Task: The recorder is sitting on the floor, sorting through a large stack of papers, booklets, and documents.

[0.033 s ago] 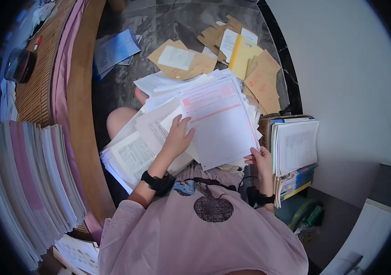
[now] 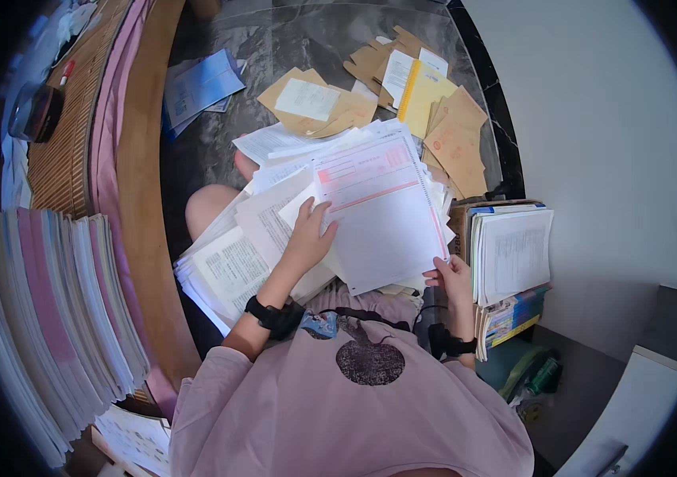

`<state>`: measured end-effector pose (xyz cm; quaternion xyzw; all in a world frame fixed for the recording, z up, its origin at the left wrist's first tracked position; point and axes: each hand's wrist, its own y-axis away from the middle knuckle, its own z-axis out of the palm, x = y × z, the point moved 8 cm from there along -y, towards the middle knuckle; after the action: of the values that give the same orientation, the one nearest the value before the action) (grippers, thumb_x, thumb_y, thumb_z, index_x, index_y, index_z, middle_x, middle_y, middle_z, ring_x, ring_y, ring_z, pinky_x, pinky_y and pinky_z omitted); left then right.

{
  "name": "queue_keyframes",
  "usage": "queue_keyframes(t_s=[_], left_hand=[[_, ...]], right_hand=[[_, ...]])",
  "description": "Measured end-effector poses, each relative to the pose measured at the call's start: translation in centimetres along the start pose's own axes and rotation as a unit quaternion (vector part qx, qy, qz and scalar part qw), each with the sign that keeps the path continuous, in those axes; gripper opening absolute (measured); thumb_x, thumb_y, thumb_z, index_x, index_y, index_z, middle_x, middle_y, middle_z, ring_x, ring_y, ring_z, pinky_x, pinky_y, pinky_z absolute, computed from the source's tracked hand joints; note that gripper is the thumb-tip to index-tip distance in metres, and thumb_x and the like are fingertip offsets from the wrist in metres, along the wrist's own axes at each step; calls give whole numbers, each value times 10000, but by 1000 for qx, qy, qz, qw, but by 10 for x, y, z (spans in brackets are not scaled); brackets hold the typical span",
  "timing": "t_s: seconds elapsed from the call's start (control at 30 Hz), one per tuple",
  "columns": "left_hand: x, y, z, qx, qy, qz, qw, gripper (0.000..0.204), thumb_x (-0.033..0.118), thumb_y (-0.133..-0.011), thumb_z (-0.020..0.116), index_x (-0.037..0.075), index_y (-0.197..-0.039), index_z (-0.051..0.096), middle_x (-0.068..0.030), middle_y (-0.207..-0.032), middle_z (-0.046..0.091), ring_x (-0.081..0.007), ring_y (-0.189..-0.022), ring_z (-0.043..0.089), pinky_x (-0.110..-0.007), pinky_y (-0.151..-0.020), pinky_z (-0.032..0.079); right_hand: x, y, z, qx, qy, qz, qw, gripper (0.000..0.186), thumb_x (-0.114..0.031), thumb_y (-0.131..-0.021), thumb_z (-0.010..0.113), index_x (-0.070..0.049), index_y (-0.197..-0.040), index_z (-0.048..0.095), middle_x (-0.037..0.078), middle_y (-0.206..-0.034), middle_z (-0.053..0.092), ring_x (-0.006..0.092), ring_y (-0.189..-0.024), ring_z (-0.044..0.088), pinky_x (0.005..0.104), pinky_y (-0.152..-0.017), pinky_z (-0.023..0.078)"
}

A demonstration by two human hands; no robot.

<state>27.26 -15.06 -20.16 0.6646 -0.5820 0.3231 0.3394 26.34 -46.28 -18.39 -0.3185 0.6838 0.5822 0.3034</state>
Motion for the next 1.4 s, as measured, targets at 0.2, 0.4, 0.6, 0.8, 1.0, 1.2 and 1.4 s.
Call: queue_keyframes(t_s=[0.2,0.4,0.6,0.8,1.0,1.2,1.4], left_hand=[[-10,-2,0,-17,160,-91,983,407,156,-824,538,-5,-1182,431,-257,-1241,372,-276,-987,521,-304,-850,421],[-22,-2,10,-52,325,-213,920,389,139,-873,489,38,-1235,386,-120,-1215,438,-175,-993,508,-293,-825,438],[-27,-6,19,-44,344,-205,915,381,203,-900,465,24,-1229,389,-115,-1205,452,-165,-989,513,-282,-824,436],[21,-26,-17,-30,606,-181,774,439,275,-920,432,-40,-1222,384,-115,-1134,515,-137,-933,533,-243,-780,438],[25,-44,-108,132,581,-74,800,265,160,-905,468,-9,-1109,479,-86,-1048,571,-128,-931,555,-249,-794,450],[35,-37,-161,202,582,-8,787,303,137,-904,461,-42,-1149,451,-89,-994,584,-116,-857,575,-231,-747,462],[54,-25,-193,233,527,18,817,305,150,-918,433,-24,-1168,455,-88,-975,588,-112,-862,574,-225,-753,460]], right_hand=[[-4,5,2,-51,67,-4,996,163,-146,-865,528,6,-806,534,110,-662,611,163,-583,622,220,-461,484],[-10,12,6,-81,38,-18,996,264,-178,-909,442,57,-975,545,135,-717,621,175,-600,623,250,-483,494],[-46,33,14,-86,-106,-83,987,345,-161,-912,433,70,-1168,442,164,-778,615,219,-640,627,282,-538,518],[-46,36,14,-150,-149,-63,975,327,-132,-901,447,78,-1151,448,163,-811,616,226,-656,628,300,-572,525],[-39,47,40,-235,-112,-54,964,261,-83,-889,450,75,-1088,513,132,-969,605,195,-806,601,317,-711,495],[-25,53,63,-287,-52,-24,956,240,-87,-887,469,69,-1051,548,107,-933,617,169,-837,588,294,-777,455],[-27,60,73,-299,25,-20,954,234,-102,-887,476,70,-1012,573,93,-907,632,134,-826,577,246,-778,427]])
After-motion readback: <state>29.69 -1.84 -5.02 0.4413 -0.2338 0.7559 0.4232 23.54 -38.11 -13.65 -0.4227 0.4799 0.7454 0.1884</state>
